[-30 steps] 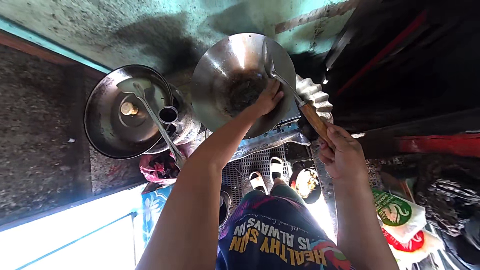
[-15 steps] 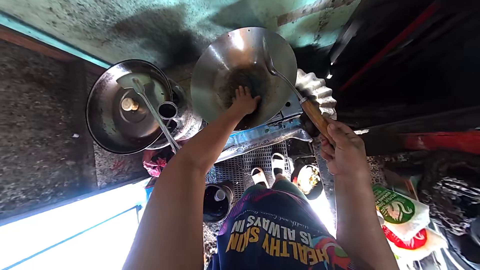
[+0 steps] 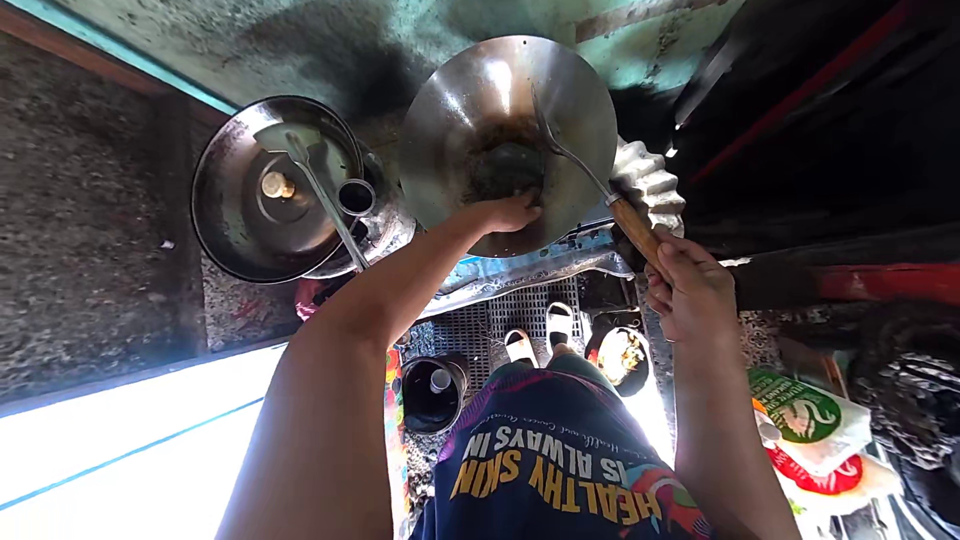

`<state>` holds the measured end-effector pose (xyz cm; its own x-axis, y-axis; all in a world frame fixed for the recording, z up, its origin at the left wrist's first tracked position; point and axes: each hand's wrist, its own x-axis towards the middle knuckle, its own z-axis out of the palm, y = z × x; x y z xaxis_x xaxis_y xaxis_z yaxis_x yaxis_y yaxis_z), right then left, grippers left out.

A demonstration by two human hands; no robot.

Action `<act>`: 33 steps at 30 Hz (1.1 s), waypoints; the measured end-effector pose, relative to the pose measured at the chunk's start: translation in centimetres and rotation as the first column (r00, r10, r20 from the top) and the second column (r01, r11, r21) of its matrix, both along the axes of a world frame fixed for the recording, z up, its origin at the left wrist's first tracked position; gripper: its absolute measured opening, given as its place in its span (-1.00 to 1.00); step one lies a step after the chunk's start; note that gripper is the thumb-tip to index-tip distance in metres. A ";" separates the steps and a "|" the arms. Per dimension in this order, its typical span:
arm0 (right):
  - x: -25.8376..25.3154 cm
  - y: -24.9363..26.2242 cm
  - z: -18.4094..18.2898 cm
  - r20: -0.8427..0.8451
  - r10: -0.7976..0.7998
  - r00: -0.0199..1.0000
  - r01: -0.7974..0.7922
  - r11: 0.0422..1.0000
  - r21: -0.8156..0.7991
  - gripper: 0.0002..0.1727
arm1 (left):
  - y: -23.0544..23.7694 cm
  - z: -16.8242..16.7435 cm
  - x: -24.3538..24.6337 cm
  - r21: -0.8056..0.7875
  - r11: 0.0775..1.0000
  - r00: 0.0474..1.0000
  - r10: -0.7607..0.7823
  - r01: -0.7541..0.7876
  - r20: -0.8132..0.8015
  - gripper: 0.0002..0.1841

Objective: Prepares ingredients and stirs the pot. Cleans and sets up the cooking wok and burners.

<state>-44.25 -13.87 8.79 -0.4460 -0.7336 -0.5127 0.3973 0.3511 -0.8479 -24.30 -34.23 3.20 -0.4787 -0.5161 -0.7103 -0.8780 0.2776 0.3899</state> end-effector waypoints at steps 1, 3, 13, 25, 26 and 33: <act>0.0 0.0 0.0 -0.013 0.001 1.000 -0.001 1.000 -0.005 -0.73 | 0.9 0.4 -0.3 0.041 0.999 0.994 0.005 0.000 -0.112 -0.31; -0.2 0.2 0.3 -0.042 0.006 0.999 -0.006 1.000 -0.001 -0.72 | 2.9 1.7 -0.4 0.114 0.990 0.977 -0.057 0.082 -0.206 -0.32; 0.3 0.6 1.0 -0.062 0.004 0.998 -0.005 1.000 -0.018 -0.74 | 1.0 2.1 7.2 -0.261 0.961 0.914 0.019 0.096 0.406 -0.05; -0.4 1.4 1.0 -0.111 -0.012 0.994 0.008 0.999 -0.042 -0.73 | -4.8 -3.5 4.0 -0.461 0.870 0.967 -0.064 0.174 0.245 -0.26; -0.4 1.6 1.0 -0.117 -0.013 0.993 0.008 0.999 -0.045 -0.72 | -5.2 -2.9 5.0 -0.480 0.871 0.962 0.032 0.106 0.271 -0.23; -0.6 1.5 0.5 -0.120 -0.001 0.993 -0.006 0.998 -0.059 -0.72 | -0.9 1.6 5.4 -0.290 0.949 0.991 -0.132 0.123 -0.014 -0.40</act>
